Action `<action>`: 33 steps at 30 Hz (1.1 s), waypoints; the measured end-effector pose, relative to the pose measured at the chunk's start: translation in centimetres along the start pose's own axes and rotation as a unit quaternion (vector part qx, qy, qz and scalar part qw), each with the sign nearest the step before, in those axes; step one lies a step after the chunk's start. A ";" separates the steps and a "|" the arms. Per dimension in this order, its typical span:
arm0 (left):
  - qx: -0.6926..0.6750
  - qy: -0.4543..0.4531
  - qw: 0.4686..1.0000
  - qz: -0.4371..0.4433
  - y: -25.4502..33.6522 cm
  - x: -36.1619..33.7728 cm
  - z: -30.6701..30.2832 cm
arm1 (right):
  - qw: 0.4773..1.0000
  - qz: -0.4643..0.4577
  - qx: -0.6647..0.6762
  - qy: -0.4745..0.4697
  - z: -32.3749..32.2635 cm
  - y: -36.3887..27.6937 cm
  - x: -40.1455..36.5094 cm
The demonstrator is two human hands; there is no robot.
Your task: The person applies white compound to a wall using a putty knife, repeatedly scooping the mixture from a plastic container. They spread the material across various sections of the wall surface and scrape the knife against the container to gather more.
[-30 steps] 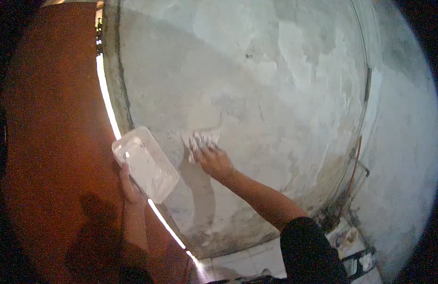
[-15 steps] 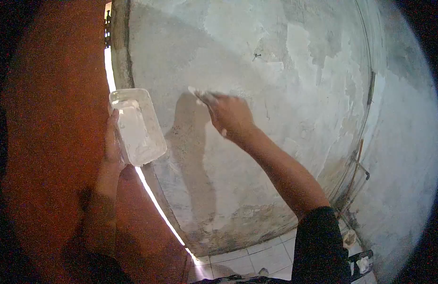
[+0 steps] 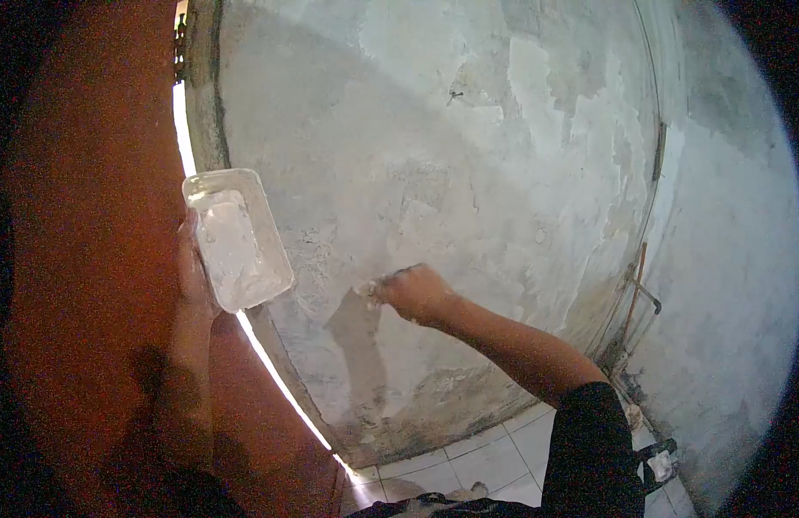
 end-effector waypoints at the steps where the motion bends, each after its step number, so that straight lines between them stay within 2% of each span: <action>1: 0.001 -0.005 1.000 0.003 0.1 0.0 0.2 | 0.989 0.081 0.062 -0.106 -0.1 2.1 0.4; 2: 0.000 -0.011 1.000 0.004 0.1 0.0 0.6 | 0.956 0.163 0.125 -0.208 0.4 4.0 0.0; 3: 0.008 0.004 1.000 0.005 0.0 -0.1 0.6 | 0.972 0.164 0.102 -0.135 -2.0 5.1 0.6; 4: 0.014 0.021 1.000 0.007 -0.1 -0.2 0.5 | 0.972 0.167 0.097 -0.133 -3.3 6.0 0.8; 6: 0.010 0.017 1.000 0.005 -0.2 -0.4 0.7 | 0.968 0.226 0.020 0.106 -10.1 8.5 0.8; 7: 0.008 0.018 1.000 0.002 -0.3 -0.4 0.7 | 0.967 0.228 0.017 0.108 -9.8 9.2 0.8; 9: 0.001 0.019 1.000 -0.005 -0.7 -0.2 0.3 | 0.939 0.274 -0.049 0.201 -9.5 11.5 -0.5; 10: -0.005 0.025 1.000 -0.015 -1.0 -0.1 0.1 | 0.939 0.275 -0.051 0.201 -7.2 11.8 -1.0; 12: 0.000 0.028 0.999 -0.016 -1.1 -0.1 0.0 | 0.964 0.260 -0.021 0.050 1.4 10.1 -1.9; 14: 0.006 0.032 0.999 -0.017 -1.1 0.1 -0.4 | 0.982 0.057 -0.079 0.162 1.9 3.0 -1.9; 15: -0.002 0.024 0.999 -0.020 -1.3 0.2 -0.6 | 0.983 0.058 -0.077 0.156 1.4 2.6 -2.3; 17: -0.009 0.014 1.000 -0.025 -1.5 0.0 -0.5 | 0.988 0.096 0.011 0.117 1.0 2.7 -2.8; 18: -0.012 0.011 1.000 -0.019 -1.2 -0.1 -0.4 | 0.988 0.096 0.010 0.117 -1.2 2.6 -2.3; 19: -0.015 0.008 1.000 -0.011 -0.9 -0.2 -0.3 | 0.981 0.182 0.070 -0.017 -1.6 4.4 -1.5; 20: -0.015 0.008 1.000 -0.012 -0.9 -0.1 -0.4 | 0.944 0.265 0.130 -0.151 -0.4 6.1 -2.1; 21: -0.008 0.020 1.000 -0.003 -0.9 0.0 -0.8 | 0.949 0.283 0.106 -0.094 -1.0 8.2 -2.2; 23: -0.003 0.030 1.000 0.008 -1.0 0.4 -1.4 | 0.935 0.347 0.052 -0.051 -5.4 11.3 -1.5; 24: -0.014 0.026 0.999 0.014 -1.0 0.5 -1.8 | 0.948 0.290 -0.015 0.133 -6.8 13.1 -2.0; 25: -0.025 0.022 0.999 0.019 -0.9 0.6 -1.9 | 0.930 0.345 0.029 0.127 -9.1 14.2 -1.8; 26: -0.026 0.022 0.999 0.020 -0.8 0.5 -1.7 | 0.909 0.352 0.035 0.223 -11.5 14.7 -1.9; 29: 0.008 0.040 0.999 0.022 -0.2 -0.2 -1.3 | 0.903 0.353 -0.002 0.244 -10.6 15.9 -1.3; 31: 0.001 0.028 0.999 0.026 -0.4 -0.2 -1.2 | 0.924 0.270 -0.103 0.252 -8.5 12.2 -0.4; 32: -0.001 0.030 0.999 0.023 -0.5 -0.2 -1.3 | 0.933 0.325 -0.093 0.121 -4.8 12.2 -0.7; 33: -0.001 0.024 0.999 0.029 -0.4 -0.1 -1.2 | 0.922 0.312 0.155 0.171 -0.8 12.1 -2.3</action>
Point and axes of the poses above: each hand's wrist, its own x-axis towards the middle knuckle, its own z-axis out of the palm, y = z × x, the point moved 10 cm from there along x, towards the middle knuckle, and after that the axes turned 4 degrees about x, right-handed, at the moved point
